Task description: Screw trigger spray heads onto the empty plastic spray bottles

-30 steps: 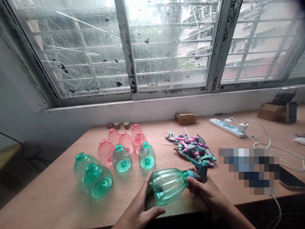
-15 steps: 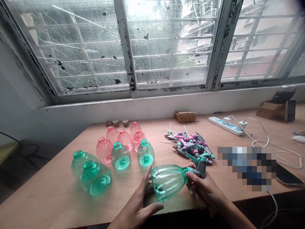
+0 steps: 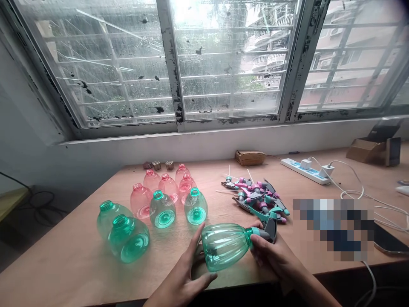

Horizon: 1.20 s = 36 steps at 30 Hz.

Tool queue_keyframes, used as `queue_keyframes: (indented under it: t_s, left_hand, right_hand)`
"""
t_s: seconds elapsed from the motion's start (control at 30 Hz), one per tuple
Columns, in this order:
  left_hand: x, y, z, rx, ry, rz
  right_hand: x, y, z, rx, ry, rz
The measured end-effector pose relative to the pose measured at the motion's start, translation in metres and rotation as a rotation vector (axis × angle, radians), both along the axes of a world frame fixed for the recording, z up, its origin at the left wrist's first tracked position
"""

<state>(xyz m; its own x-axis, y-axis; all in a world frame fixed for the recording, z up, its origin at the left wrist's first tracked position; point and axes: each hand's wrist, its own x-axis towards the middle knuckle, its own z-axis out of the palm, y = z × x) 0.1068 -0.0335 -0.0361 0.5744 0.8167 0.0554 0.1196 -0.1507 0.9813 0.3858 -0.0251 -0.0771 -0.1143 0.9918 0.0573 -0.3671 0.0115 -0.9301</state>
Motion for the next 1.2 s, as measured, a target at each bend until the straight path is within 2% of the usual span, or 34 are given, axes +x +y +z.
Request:
queue_keyframes:
  t_s: [0.17, 0.33, 0.57, 0.7, 0.83, 1.2]
  left_hand:
    - [0.005, 0.003, 0.001, -0.099, -0.068, 0.029]
    - [0.006, 0.003, 0.001, -0.078, -0.043, 0.099]
    - [0.006, 0.005, -0.005, -0.094, -0.108, 0.018]
    - [0.003, 0.005, -0.007, -0.053, -0.087, 0.041]
    - [0.0, 0.005, -0.01, -0.103, -0.127, 0.026]
    - [-0.002, -0.001, -0.007, 0.053, 0.025, 0.02]
  right_hand:
    - [0.0, 0.001, -0.002, -0.012, -0.007, -0.026]
    - [0.001, 0.002, -0.003, -0.028, -0.048, -0.038]
    - [0.003, 0.001, 0.0, -0.03, -0.103, -0.02]
    - [0.003, 0.002, -0.003, -0.019, -0.083, -0.041]
    - [0.004, 0.003, -0.005, -0.022, -0.105, -0.031]
    - [0.003, 0.002, 0.0, -0.02, -0.081, -0.018]
